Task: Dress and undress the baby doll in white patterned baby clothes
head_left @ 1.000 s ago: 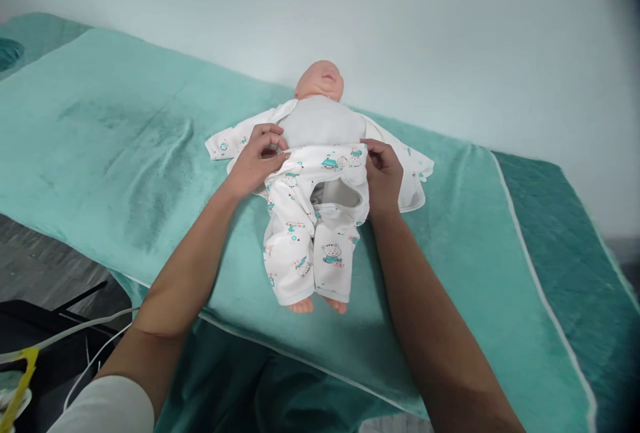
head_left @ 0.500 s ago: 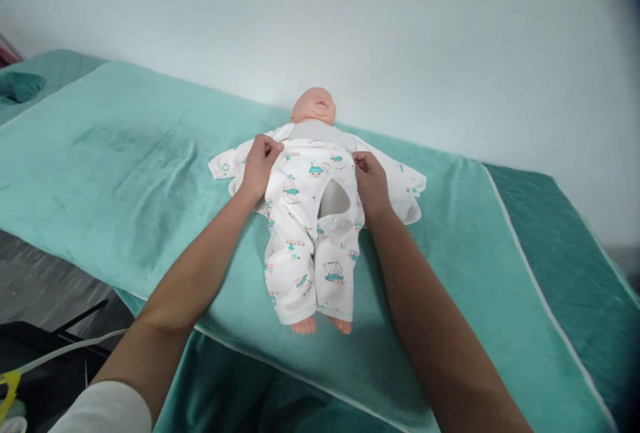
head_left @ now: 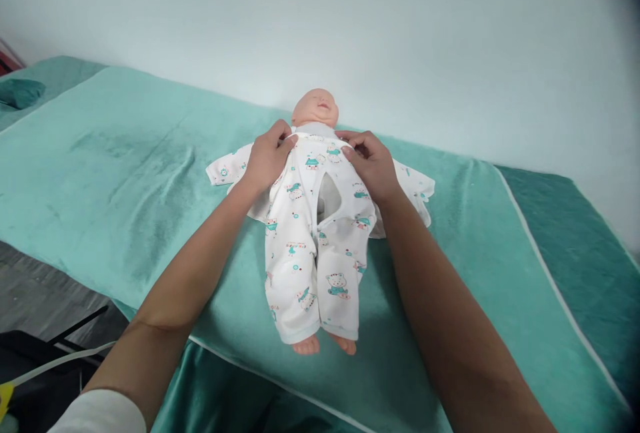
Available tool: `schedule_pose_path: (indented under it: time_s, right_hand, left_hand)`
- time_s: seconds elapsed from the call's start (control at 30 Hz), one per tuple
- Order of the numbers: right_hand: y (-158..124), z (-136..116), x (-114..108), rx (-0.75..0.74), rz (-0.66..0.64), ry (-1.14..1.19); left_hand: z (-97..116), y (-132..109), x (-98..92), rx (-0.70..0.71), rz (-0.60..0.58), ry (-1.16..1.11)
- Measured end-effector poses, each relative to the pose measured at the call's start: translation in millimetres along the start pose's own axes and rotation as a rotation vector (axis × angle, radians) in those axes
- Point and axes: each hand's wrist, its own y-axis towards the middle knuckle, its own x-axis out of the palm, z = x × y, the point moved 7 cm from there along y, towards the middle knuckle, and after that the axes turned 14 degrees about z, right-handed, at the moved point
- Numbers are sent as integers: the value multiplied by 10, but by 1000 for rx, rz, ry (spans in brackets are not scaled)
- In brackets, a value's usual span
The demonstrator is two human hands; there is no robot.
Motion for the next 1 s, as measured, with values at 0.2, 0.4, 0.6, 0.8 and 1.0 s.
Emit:
schedule_pose_path:
  time_s: [0.2, 0.4, 0.6, 0.8, 1.0]
  right_hand:
    - [243, 184, 1, 12, 148, -307]
    - [244, 257, 75, 12, 20, -247]
    - [240, 338, 91, 163, -154, -174]
    - [349, 380, 44, 153, -35, -342]
    - [498, 448, 54, 96, 41, -508]
  left_hand:
    - [-268, 211, 93, -78, 115, 77]
    - [-175, 210, 127, 146, 24, 264]
    - [-277, 228, 117, -63, -209, 153]
    - [-344, 347, 119, -113, -107, 90]
    - [-385, 496, 185, -93, -62, 134]
